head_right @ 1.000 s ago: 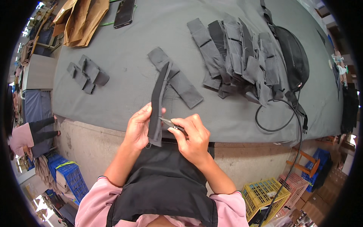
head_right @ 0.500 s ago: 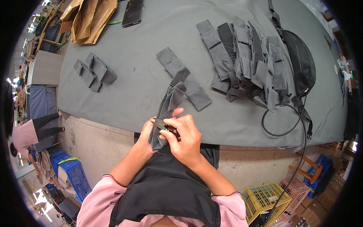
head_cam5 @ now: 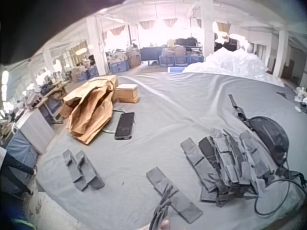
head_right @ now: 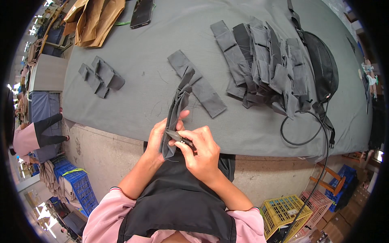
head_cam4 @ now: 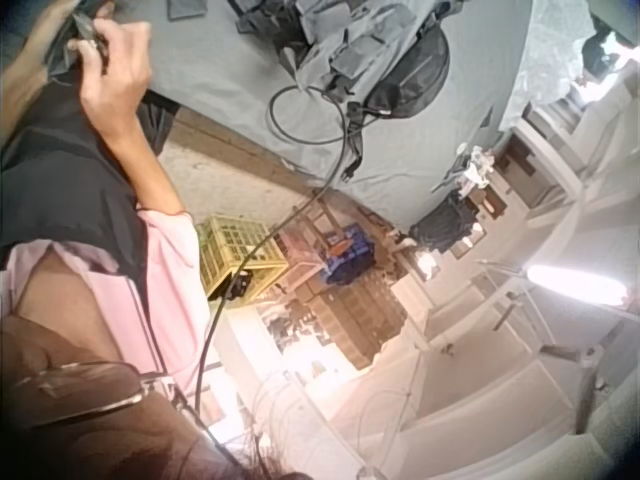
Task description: The person uses a small knife to cut threads and trim the edges of gray fabric strips on a work table. They handle the fabric pieces one by one, making precise cuts and placing the finished items into a pile.
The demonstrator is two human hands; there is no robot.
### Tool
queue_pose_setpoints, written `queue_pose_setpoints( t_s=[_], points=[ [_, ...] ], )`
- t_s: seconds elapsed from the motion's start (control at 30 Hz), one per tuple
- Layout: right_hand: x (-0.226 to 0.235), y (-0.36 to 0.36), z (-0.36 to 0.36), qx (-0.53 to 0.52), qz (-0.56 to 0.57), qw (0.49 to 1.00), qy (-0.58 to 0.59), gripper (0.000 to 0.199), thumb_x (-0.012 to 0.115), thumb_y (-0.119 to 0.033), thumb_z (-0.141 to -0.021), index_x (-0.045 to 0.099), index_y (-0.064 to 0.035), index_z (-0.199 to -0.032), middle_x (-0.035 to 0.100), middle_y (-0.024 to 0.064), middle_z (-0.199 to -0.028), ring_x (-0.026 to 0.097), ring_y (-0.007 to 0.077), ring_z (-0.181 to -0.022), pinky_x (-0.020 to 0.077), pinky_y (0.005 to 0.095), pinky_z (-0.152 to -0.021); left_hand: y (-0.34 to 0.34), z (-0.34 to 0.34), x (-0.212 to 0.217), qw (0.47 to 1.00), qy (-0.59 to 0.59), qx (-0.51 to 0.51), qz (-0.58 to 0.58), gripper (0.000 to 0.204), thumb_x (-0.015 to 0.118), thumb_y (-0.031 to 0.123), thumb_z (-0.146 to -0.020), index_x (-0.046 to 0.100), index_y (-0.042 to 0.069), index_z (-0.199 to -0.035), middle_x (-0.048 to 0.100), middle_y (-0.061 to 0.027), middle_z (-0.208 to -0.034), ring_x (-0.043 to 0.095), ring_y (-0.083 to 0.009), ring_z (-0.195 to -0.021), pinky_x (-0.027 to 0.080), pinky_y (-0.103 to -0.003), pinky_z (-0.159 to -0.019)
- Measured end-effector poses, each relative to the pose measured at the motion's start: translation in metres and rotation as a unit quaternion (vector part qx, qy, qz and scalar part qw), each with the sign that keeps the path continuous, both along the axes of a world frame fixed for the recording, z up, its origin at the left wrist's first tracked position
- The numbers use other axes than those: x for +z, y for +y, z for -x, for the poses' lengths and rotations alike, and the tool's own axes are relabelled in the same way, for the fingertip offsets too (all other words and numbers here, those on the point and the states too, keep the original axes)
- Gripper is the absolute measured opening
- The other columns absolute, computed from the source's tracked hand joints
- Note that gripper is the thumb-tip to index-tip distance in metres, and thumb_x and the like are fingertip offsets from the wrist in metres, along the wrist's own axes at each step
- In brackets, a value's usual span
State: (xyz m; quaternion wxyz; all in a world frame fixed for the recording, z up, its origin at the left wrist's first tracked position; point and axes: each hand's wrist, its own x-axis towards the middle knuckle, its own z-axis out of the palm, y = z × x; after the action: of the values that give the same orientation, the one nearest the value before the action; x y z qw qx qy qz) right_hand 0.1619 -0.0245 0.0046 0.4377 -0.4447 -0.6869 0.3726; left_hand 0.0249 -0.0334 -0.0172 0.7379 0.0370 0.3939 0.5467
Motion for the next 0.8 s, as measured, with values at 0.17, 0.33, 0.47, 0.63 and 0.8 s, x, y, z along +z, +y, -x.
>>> queue_pose_setpoints(
  t_s=[0.17, 0.33, 0.47, 0.63, 0.8],
  points=[
    [-0.001, 0.003, -0.003, 0.024, 0.006, 1.0, -0.011, 0.023, 0.073, -0.001, -0.073, 0.065, -0.0039, -0.094, 0.052, 0.005, -0.079, 0.054, 0.0107, -0.06, 0.043, 0.0237, -0.049, 0.001, -0.005, 0.005, 0.981, 0.191, 0.014, 0.037, 0.036, 0.041, 0.022, -0.099, 0.052, -0.004, -0.12, 0.052, 0.0007, -0.079, 0.042, -0.0035, -0.056, 0.036, -0.019, -0.049],
    [0.0, 0.003, -0.003, 0.011, 0.264, 0.951, 0.16, 0.031, 0.076, -0.005, -0.073, 0.057, -0.0009, -0.097, 0.052, 0.0026, -0.083, 0.048, 0.0056, -0.066, 0.039, 0.0208, -0.053, -0.009, -0.007, -0.004, 0.965, 0.243, 0.089, -0.042, 0.017, 0.053, 0.023, -0.096, 0.054, 0.006, -0.1, 0.047, 0.0042, -0.086, 0.041, -0.0031, -0.082, 0.035, -0.02, -0.077],
    [-0.025, 0.006, 0.001, 0.047, 0.358, 0.912, 0.192, 0.026, 0.074, -0.009, -0.078, 0.053, -0.0009, -0.091, 0.051, -0.0008, -0.071, 0.045, 0.0035, -0.062, 0.0376, 0.0204, -0.052, -0.007, -0.005, 0.001, 0.985, 0.158, 0.029, -0.062, 0.033, 0.05, 0.026, -0.097, 0.048, 0.003, -0.119, 0.054, -0.0025, -0.106, 0.05, -0.0097, -0.095, 0.041, -0.025, -0.085],
    [-0.016, -0.003, -0.011, 0.118, 0.269, 0.953, 0.078, 0.023, 0.073, -0.008, -0.077, 0.056, -0.0008, -0.091, 0.056, 0.004, -0.071, 0.05, 0.0079, -0.059, 0.0399, 0.0238, -0.053, 0.006, 0.005, 0.013, 0.992, 0.059, -0.063, -0.095, 0.044, 0.048, 0.033, -0.097, 0.043, 0.0, -0.126, 0.055, -0.0161, -0.12, 0.057, -0.0211, -0.105, 0.049, -0.037, -0.09],
    [0.001, 0.012, -0.031, -0.017, -0.021, 0.996, -0.084, 0.034, 0.073, -0.005, -0.07, 0.06, -0.0045, -0.101, 0.059, 0.0086, -0.079, 0.055, 0.0206, -0.061, 0.0427, 0.0301, -0.057, 0.007, 0.006, 0.011, 0.993, 0.069, -0.062, -0.075, 0.039, 0.046, 0.035, -0.097, 0.045, 0.002, -0.119, 0.058, -0.0146, -0.11, 0.061, -0.0207, -0.094, 0.055, -0.036, -0.078]
  ],
)
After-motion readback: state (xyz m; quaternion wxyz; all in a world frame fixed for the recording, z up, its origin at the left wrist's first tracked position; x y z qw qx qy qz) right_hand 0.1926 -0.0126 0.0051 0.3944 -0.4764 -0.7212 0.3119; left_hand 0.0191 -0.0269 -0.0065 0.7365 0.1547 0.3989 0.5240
